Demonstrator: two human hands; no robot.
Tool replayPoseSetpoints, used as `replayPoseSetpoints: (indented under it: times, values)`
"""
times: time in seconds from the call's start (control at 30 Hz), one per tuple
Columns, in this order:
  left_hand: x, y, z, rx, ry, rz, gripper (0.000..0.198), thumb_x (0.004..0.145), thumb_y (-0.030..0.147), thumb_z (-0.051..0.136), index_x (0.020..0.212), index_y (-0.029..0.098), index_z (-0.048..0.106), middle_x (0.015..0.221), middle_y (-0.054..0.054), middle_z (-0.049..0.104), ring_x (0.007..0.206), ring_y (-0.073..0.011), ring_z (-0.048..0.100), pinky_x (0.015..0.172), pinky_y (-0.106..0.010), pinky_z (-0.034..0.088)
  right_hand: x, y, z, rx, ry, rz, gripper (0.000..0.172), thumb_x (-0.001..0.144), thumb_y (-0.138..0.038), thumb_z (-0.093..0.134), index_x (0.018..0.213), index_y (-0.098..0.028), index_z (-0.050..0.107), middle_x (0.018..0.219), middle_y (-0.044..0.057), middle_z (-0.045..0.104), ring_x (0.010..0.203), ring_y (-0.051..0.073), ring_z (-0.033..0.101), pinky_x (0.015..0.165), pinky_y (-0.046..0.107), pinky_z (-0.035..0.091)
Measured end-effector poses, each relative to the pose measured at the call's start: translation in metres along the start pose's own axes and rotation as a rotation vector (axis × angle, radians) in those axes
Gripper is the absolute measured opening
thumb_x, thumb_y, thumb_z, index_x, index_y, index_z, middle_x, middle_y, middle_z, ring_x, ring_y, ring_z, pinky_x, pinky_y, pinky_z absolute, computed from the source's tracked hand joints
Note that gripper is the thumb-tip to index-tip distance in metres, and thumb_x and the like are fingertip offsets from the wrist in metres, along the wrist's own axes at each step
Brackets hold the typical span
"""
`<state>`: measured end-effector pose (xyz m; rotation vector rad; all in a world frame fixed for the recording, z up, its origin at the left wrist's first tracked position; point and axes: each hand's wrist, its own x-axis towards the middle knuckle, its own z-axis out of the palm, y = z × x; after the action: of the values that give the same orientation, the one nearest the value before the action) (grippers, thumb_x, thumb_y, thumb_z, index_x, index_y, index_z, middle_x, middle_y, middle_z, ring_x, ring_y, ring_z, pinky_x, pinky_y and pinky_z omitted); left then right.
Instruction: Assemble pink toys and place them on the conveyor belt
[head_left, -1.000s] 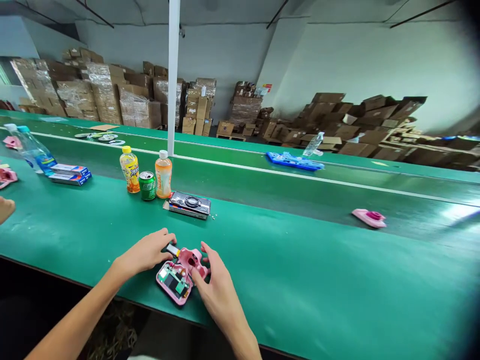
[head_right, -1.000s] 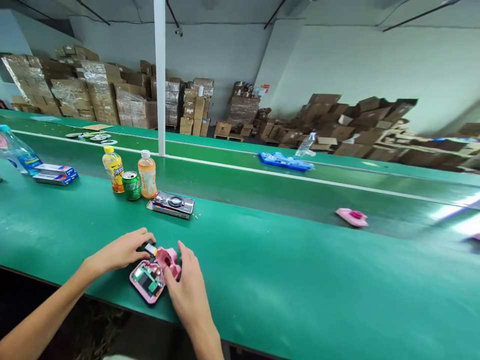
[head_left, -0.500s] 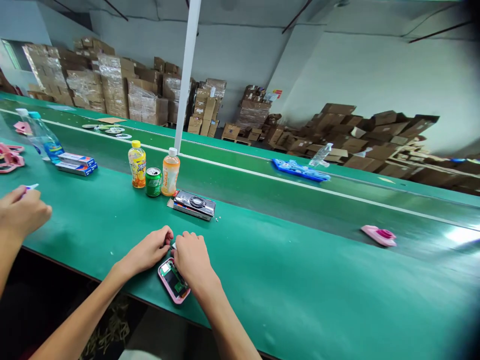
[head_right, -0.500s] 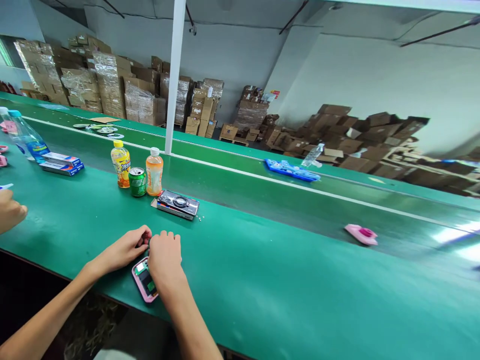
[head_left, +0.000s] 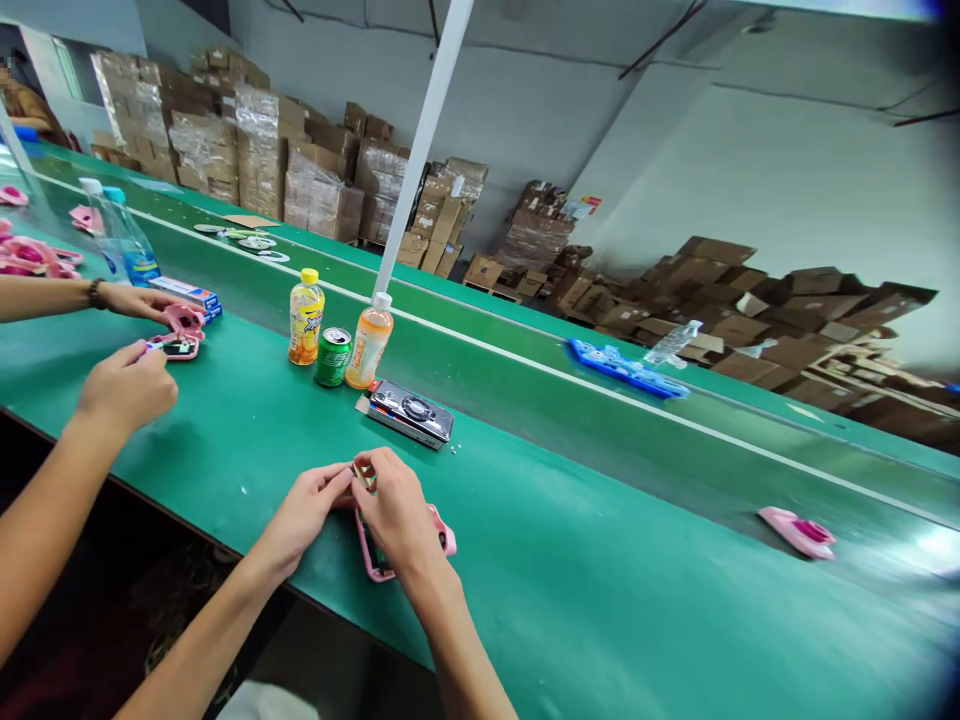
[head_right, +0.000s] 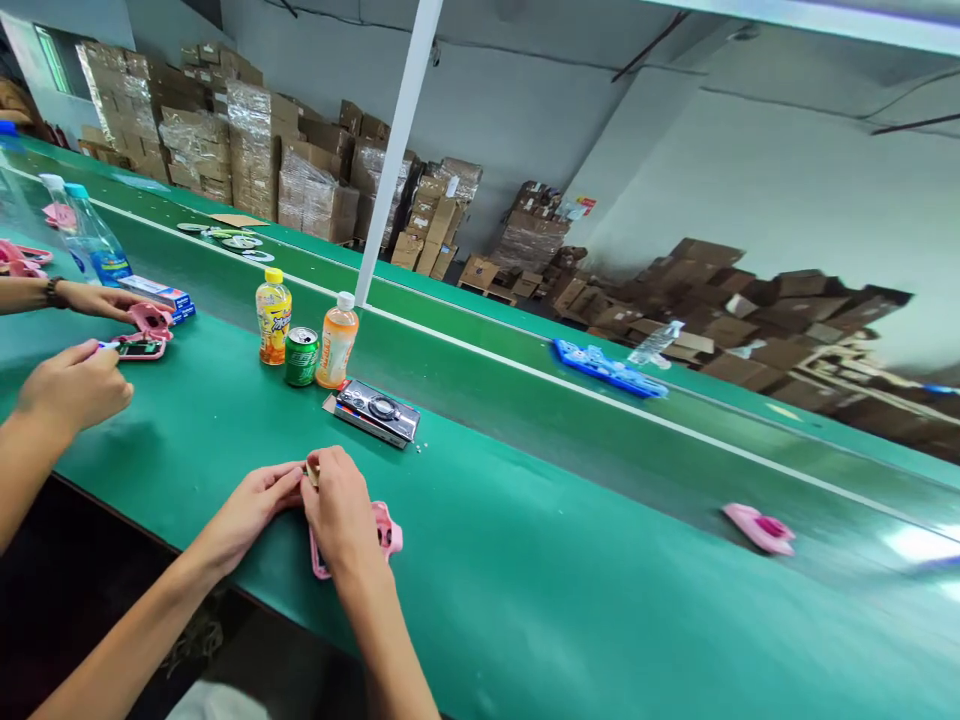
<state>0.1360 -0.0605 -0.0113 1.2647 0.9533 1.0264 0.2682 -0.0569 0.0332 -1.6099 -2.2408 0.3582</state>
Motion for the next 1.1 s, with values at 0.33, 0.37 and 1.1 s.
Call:
replayPoseSetpoints:
  times: [0.33, 0.37, 1.1]
  values:
    - [-0.008, -0.014, -0.001, -0.319, 0.062, -0.060, 0.058, 0.083, 0.056, 0.074, 0.123, 0.013, 0.074, 0.112, -0.011, 0.078, 0.092, -0.0218, 0.069, 0.086, -0.030, 0.053, 0.006, 0.025, -0.003, 0.207, 0.066, -0.182, 0.013, 0.093, -0.006, 0.063, 0.089, -0.018, 0.067, 0.089, 0.003, 0.069, 0.083, 0.016, 0.065, 0.079, 0.027, 0.049]
    - [-0.008, -0.014, -0.001, -0.300, 0.059, -0.044, 0.059, 0.083, 0.056, 0.075, 0.123, 0.014, 0.074, 0.113, -0.010, 0.078, 0.095, -0.0226, 0.069, 0.087, -0.030, 0.053, 0.008, 0.025, -0.003, 0.193, 0.048, -0.193, 0.013, 0.093, -0.006, 0.063, 0.088, -0.018, 0.066, 0.088, 0.003, 0.069, 0.082, 0.016, 0.064, 0.077, 0.027, 0.048]
    - [-0.015, 0.007, -0.004, -0.486, -0.012, -0.314, 0.054, 0.070, 0.047, 0.090, 0.112, 0.015, 0.079, 0.102, -0.009, 0.079, 0.091, -0.0193, 0.070, 0.081, -0.026, 0.056, -0.060, 0.002, -0.001, -0.312, 0.132, -0.466, 0.021, 0.107, -0.013, 0.038, 0.099, -0.015, 0.057, 0.099, 0.011, 0.066, 0.090, 0.022, 0.059, 0.081, 0.035, 0.049]
